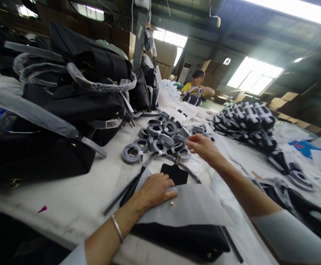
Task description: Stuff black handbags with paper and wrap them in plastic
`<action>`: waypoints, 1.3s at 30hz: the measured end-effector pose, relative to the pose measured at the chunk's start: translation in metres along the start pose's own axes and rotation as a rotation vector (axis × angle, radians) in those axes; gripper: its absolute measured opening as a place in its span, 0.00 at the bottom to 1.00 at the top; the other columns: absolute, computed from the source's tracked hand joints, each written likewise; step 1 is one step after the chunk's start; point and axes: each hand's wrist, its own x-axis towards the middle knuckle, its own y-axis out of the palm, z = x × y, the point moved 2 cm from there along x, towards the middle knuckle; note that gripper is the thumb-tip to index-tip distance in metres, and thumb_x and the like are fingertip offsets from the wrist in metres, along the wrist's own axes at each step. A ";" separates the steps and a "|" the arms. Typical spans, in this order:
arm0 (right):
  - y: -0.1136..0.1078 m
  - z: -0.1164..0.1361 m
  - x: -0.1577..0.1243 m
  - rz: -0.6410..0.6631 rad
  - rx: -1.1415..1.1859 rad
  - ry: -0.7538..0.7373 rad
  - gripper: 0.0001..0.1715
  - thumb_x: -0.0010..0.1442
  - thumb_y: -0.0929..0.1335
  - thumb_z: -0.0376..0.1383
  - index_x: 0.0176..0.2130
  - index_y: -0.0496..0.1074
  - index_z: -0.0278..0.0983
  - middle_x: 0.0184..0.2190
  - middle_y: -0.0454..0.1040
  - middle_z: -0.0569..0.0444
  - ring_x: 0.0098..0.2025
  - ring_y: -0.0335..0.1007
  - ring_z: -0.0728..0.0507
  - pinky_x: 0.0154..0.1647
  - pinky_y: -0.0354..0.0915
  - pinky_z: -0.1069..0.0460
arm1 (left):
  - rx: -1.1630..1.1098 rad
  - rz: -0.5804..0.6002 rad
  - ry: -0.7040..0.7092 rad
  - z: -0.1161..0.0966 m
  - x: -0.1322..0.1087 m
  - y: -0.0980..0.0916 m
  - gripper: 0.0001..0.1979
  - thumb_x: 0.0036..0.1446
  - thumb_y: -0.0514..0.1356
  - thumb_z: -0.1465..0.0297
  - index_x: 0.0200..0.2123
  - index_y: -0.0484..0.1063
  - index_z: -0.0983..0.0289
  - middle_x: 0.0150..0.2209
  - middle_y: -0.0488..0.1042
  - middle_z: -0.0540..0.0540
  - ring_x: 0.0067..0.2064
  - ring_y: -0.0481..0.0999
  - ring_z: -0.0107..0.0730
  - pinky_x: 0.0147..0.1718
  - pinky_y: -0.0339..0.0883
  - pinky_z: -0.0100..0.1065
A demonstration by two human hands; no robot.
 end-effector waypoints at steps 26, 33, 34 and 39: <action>0.082 -0.038 -0.110 0.317 -0.227 0.181 0.30 0.70 0.54 0.51 0.38 0.76 0.37 0.37 0.80 0.44 0.42 0.76 0.37 0.40 0.64 0.48 | 0.207 0.059 -0.145 0.000 0.010 0.001 0.26 0.72 0.41 0.60 0.35 0.76 0.62 0.35 0.80 0.57 0.38 0.79 0.40 0.40 0.66 0.39; 0.096 -0.061 -0.107 -0.104 0.007 0.140 0.33 0.61 0.65 0.43 0.61 0.61 0.31 0.56 0.69 0.36 0.56 0.68 0.35 0.57 0.63 0.41 | 0.169 0.029 -0.225 0.005 0.009 0.006 0.18 0.70 0.45 0.64 0.40 0.73 0.64 0.34 0.79 0.61 0.38 0.80 0.46 0.41 0.66 0.40; 0.097 -0.063 -0.106 -0.081 0.046 0.161 0.36 0.59 0.67 0.43 0.62 0.60 0.32 0.56 0.70 0.38 0.56 0.69 0.34 0.57 0.63 0.40 | 0.158 0.025 -0.236 0.005 0.009 0.006 0.16 0.69 0.45 0.65 0.41 0.72 0.64 0.34 0.79 0.61 0.38 0.80 0.46 0.41 0.66 0.40; 0.092 -0.063 -0.105 -0.005 0.366 0.117 0.35 0.53 0.71 0.43 0.59 0.67 0.37 0.49 0.76 0.48 0.50 0.73 0.38 0.54 0.66 0.43 | 0.063 -0.016 -0.293 0.007 0.008 0.002 0.09 0.65 0.48 0.71 0.39 0.69 0.62 0.31 0.78 0.58 0.35 0.79 0.43 0.38 0.66 0.39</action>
